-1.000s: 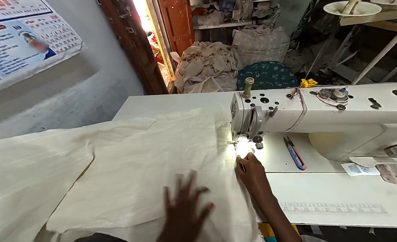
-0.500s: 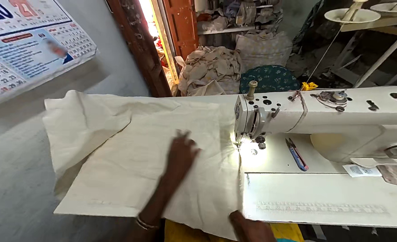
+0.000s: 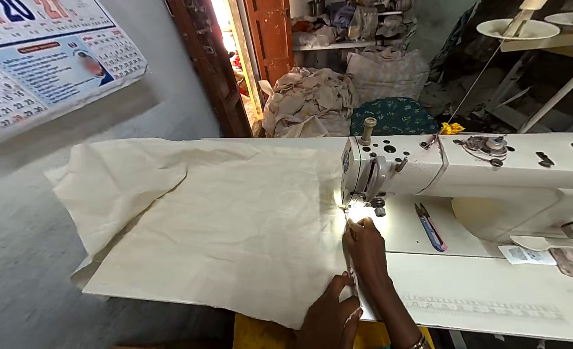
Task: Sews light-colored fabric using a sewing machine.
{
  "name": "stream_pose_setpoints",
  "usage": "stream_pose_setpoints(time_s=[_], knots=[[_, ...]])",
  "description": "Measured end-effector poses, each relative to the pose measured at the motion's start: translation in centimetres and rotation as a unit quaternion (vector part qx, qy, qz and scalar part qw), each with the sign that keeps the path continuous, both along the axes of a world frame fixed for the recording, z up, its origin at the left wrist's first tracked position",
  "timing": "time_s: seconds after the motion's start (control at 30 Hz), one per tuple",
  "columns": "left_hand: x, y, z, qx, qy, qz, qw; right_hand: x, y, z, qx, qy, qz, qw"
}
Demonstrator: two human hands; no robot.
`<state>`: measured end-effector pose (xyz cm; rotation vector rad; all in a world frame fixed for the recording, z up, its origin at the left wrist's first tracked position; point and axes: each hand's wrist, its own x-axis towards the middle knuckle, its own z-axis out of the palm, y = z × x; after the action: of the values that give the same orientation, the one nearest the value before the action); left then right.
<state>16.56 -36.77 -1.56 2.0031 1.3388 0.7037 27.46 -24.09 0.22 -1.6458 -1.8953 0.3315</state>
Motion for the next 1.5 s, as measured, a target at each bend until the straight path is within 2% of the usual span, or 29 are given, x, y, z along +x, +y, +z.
stream_pose_setpoints(time_s=[0.13,0.3,0.37,0.53,0.63,0.73,0.87,0.97,1.03,1.1,1.17,1.23,1.33,1.4,1.43,1.5], knots=[[1.3,-0.8,-0.4,0.033,-0.026,0.074,0.996,0.8,-0.9,-0.8,0.023,-0.003,0.010,1.000],[1.5,0.9,-2.1,0.080,-0.025,0.098,0.992,1.6,-2.3,-1.2,-0.027,0.003,0.010,1.000],[1.3,1.9,-2.3,0.086,-0.014,0.088,0.992,1.5,-1.9,-1.0,-0.022,0.003,0.014,1.000],[-0.2,3.3,-1.9,0.106,0.028,0.063,0.992,2.0,-2.5,-0.7,-0.085,-0.051,0.053,0.994],[-1.6,4.2,-1.4,0.095,0.048,0.015,0.994,2.3,-3.1,0.0,-0.122,-0.071,0.060,0.988],[-3.1,6.1,-1.0,0.072,0.050,-0.044,0.995,2.4,-3.2,-0.1,-0.094,-0.073,0.070,0.990],[-5.0,8.7,-0.4,0.069,0.123,-0.108,0.984,3.1,-2.6,-1.5,0.026,-0.058,0.108,0.992],[-5.7,10.8,-0.4,0.148,0.140,-0.112,0.973,4.3,-1.3,-2.7,0.103,-0.053,0.174,0.978],[-5.4,12.2,-0.4,0.257,0.142,-0.097,0.951,4.9,-0.1,-3.1,0.144,-0.056,0.212,0.965],[-4.8,13.3,-0.6,0.345,0.141,-0.091,0.923,5.3,1.1,-3.0,0.160,-0.056,0.241,0.956],[-4.4,14.2,-0.8,0.384,0.127,-0.085,0.911,5.6,2.0,-2.7,0.135,-0.038,0.253,0.957],[-4.3,14.5,-0.6,0.349,0.093,-0.065,0.930,5.9,2.2,-2.2,0.116,-0.019,0.253,0.960],[-4.0,14.9,0.8,0.175,0.031,-0.017,0.984,5.5,2.4,-2.0,0.125,-0.005,0.227,0.966],[-3.7,15.4,1.8,0.082,0.017,0.014,0.996,5.1,2.5,-1.6,0.120,-0.006,0.211,0.970],[-3.6,15.6,1.9,0.070,0.014,0.024,0.997,5.0,2.5,-1.5,0.121,-0.013,0.211,0.970],[-3.9,15.6,1.0,0.145,0.024,0.007,0.989,5.1,2.3,-1.5,0.143,-0.036,0.228,0.963]])
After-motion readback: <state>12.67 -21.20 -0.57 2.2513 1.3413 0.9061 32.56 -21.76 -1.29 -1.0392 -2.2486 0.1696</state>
